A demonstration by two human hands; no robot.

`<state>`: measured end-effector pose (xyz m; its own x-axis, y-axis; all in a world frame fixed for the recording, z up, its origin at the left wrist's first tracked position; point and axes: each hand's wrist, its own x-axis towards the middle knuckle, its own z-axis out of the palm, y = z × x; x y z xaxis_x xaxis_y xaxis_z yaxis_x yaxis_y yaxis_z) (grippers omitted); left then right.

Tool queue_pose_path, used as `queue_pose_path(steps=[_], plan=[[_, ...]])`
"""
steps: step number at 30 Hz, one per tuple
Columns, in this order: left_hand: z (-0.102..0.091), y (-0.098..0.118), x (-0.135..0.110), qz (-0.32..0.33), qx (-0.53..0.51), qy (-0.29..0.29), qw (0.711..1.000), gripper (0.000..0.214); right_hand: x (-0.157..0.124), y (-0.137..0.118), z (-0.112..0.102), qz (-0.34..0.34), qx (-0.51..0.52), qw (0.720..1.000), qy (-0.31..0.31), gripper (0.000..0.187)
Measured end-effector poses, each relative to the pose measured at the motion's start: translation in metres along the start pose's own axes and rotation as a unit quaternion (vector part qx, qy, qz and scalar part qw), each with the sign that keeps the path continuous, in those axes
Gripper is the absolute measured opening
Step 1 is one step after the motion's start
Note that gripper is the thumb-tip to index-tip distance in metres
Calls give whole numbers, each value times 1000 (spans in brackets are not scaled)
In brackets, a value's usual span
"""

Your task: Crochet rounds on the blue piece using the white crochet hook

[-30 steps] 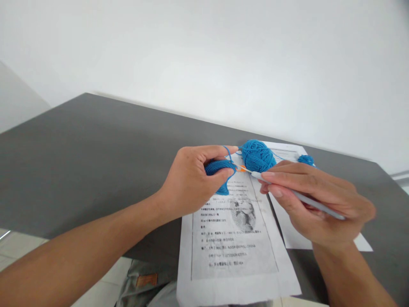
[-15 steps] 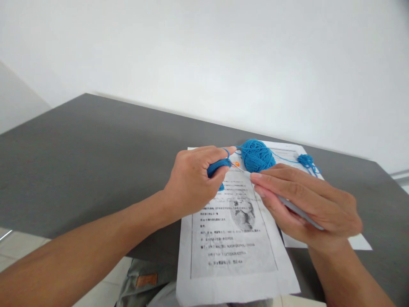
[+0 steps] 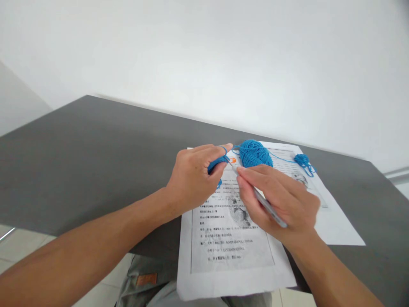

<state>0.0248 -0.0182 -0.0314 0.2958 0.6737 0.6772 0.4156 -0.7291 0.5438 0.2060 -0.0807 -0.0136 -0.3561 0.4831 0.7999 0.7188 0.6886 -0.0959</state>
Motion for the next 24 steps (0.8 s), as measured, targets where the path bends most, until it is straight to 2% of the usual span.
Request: queue_pose_path(steps=[2,4,7,9,13,20,24], plan=[[0,3,-1,14,-15,-6,1000,28,1,2,0,-40,-27,999,-25,22],[-1,7,0,-3,-36,-12,999,26,-1,2,2,-36,-20,999,-20,24],[-6,13,1,-84,-117,-16,989,18,-5,1,7,44,59,996,41,32],[-9,15,1,-129,-195,-16,972,15,-8,1,10,97,129,983,82,36],[-9,14,1,-185,-317,-15,930,15,-11,1,13,140,214,960,110,37],[-6,16,2,-248,-401,-7,882,19,-11,1,15,137,237,954,122,39],[-4,16,1,-266,-425,9,865,20,-11,1,12,113,184,971,101,44]])
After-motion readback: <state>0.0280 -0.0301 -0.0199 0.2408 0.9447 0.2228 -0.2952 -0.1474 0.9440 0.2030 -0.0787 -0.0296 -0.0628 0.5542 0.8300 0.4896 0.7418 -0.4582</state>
